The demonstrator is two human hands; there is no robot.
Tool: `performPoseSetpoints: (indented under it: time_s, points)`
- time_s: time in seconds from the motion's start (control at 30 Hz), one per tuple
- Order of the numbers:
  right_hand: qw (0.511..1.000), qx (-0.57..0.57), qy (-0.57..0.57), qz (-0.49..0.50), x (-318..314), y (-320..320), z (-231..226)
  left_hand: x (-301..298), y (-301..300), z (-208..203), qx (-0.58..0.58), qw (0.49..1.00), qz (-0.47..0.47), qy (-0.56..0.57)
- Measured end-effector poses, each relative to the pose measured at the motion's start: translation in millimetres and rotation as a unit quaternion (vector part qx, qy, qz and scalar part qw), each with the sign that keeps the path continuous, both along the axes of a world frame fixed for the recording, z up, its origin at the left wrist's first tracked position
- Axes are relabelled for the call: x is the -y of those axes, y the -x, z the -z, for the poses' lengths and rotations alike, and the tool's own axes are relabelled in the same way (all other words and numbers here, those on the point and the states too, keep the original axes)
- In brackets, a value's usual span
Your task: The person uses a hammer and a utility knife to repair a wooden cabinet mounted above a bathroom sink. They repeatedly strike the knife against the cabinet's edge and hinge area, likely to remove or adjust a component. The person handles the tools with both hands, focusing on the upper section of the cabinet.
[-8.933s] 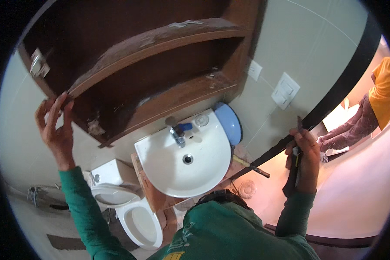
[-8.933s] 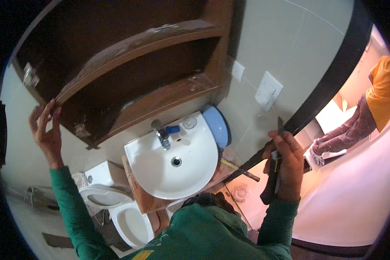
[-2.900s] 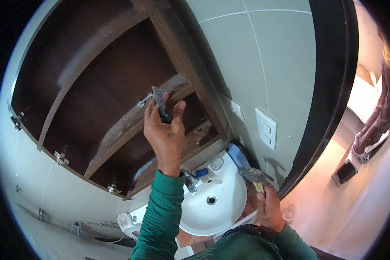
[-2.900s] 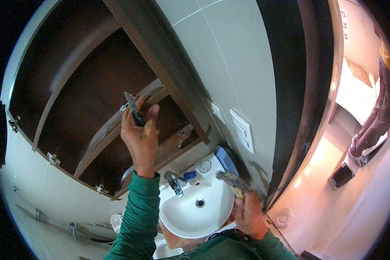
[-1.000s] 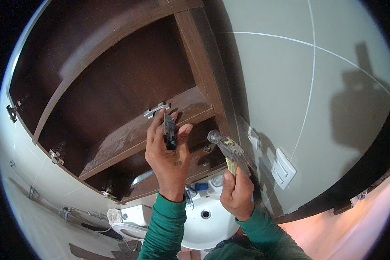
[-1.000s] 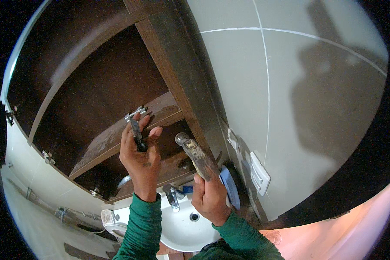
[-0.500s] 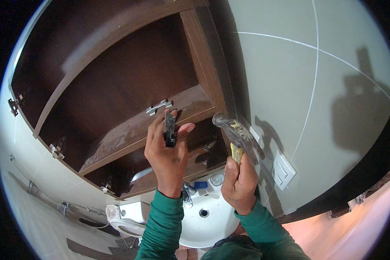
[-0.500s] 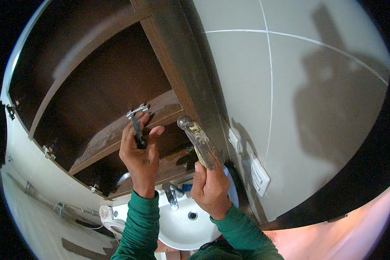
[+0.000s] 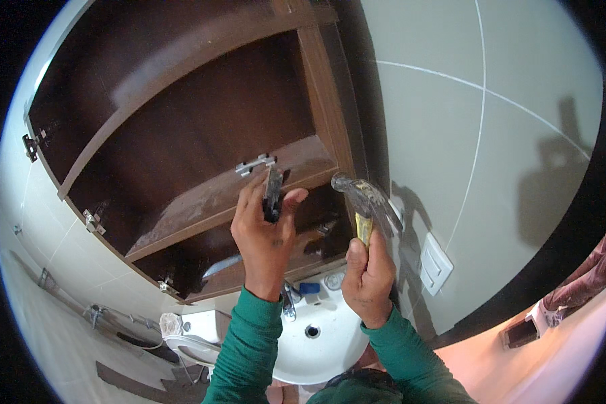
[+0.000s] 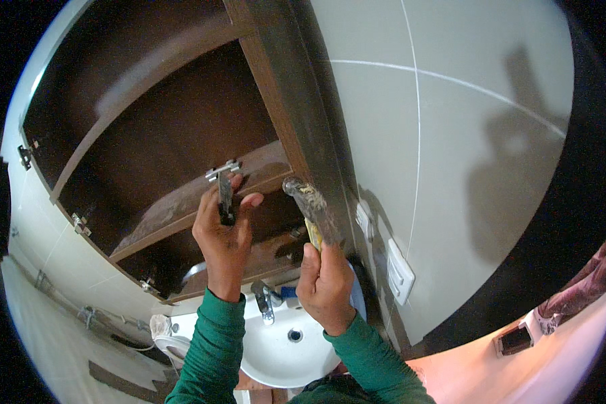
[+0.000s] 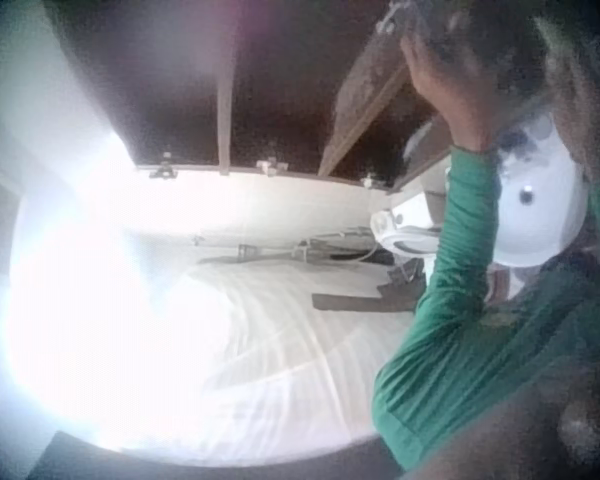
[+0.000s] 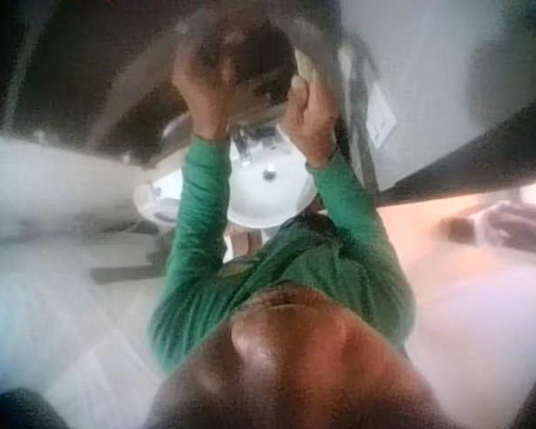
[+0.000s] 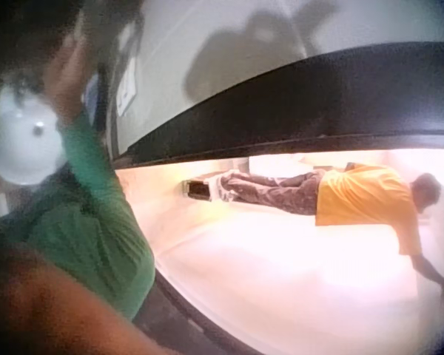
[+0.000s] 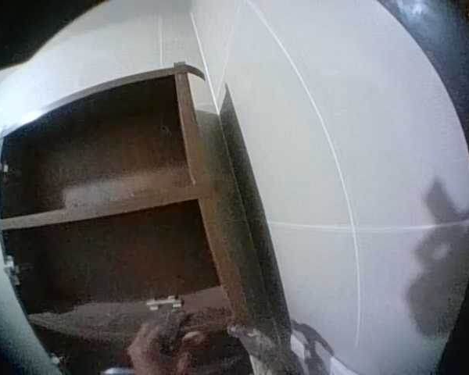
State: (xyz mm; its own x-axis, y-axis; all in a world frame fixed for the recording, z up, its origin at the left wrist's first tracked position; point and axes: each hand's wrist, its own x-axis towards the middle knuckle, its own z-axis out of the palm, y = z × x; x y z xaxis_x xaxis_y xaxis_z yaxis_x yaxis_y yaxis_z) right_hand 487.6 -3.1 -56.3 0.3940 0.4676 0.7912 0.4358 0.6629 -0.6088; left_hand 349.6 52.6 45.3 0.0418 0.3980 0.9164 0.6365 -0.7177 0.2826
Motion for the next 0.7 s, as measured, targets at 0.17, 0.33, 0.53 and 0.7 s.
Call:
performPoseSetpoints:
  time_s: [0.17,0.33,0.53,0.7]
  points:
    - [0.998,-0.013,0.066,-0.01,-9.8,-7.0,-12.2,-3.1,-2.7,-5.1,-0.001,1.0,0.006,-0.016]
    - [0.998,0.036,-0.041,0.033,-0.8,-9.7,-6.6,2.2,-7.2,-7.6,0.01,1.0,-0.004,0.014]
    - [0.997,-0.024,0.046,-0.049,9.4,-15.2,-6.5,8.7,-4.5,-8.8,0.031,0.996,0.015,0.084]
    - [0.995,0.017,0.059,-0.079,51.4,-21.5,22.0,11.4,-32.5,-3.3,0.016,1.0,0.016,0.006]
